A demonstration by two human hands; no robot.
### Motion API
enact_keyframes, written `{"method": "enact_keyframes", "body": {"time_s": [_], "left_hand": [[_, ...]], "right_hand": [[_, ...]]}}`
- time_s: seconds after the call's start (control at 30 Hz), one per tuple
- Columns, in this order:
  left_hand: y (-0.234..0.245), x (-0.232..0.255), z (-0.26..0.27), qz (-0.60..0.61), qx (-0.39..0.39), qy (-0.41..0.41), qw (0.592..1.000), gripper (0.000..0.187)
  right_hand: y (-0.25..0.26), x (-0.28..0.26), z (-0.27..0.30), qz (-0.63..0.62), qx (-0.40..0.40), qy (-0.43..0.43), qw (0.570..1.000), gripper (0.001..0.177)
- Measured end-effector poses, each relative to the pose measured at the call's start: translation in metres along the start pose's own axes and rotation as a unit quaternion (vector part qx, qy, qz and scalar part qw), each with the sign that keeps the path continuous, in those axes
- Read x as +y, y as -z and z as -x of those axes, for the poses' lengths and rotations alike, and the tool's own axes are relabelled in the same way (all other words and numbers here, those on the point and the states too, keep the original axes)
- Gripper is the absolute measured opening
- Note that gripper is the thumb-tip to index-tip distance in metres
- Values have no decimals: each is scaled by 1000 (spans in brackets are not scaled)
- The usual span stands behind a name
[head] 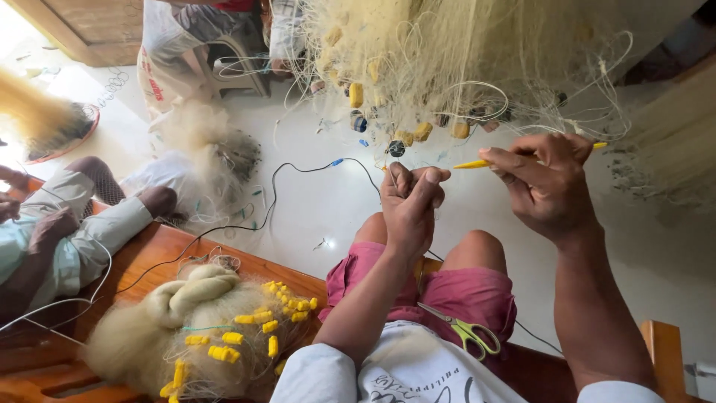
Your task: Repairing or assembling a fishing net using a net needle and scissors
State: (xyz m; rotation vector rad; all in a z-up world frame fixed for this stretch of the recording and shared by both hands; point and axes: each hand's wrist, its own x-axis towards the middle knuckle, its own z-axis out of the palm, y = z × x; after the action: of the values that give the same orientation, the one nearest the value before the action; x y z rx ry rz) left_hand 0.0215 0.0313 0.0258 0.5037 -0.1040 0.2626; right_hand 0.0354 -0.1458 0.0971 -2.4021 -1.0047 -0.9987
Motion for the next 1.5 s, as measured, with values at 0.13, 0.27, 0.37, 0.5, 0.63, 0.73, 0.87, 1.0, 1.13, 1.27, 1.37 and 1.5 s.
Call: {"method": "enact_keyframes", "body": {"time_s": [0.13,0.27,0.37,0.5,0.63,0.73,0.87,1.0,1.13,1.27,1.37,1.5], "left_hand": [[-3,-2,2,9,-14,7,1000,47],[-12,-1,5,-30,-31,-7,999,50],[-6,-19,0,-94,-56,-43,993,47],[11,-45,-7,-161,-91,-58,981,45],[-5,-21,3,-110,-126,7,986,48],[-3,-23,3,-126,-122,6,984,52],[2,-25,5,-85,-120,9,989,50],[2,-24,6,-106,-102,2,989,49],[2,-25,9,-123,-108,-5,986,47],[-1,-46,8,-17,-105,112,988,45],[-2,-74,9,74,-100,208,970,40],[-12,-96,21,77,-133,238,959,8]], "right_hand": [[-8,-3,-4,-77,1,-11,997,20],[-19,-14,-10,-248,0,-60,967,33],[-30,-18,-22,-312,50,-23,948,30],[-28,-28,-28,-353,179,29,918,19],[2,-53,0,-447,329,-62,829,13],[25,-69,19,-529,304,10,792,20],[31,-91,43,-568,231,-40,789,13],[10,-117,61,-634,227,-149,724,11],[-14,-104,80,-643,225,-200,704,13],[0,-83,73,-633,268,-217,693,16],[12,-68,84,-616,291,-221,698,16],[30,-40,114,-576,365,-226,696,22]]}}
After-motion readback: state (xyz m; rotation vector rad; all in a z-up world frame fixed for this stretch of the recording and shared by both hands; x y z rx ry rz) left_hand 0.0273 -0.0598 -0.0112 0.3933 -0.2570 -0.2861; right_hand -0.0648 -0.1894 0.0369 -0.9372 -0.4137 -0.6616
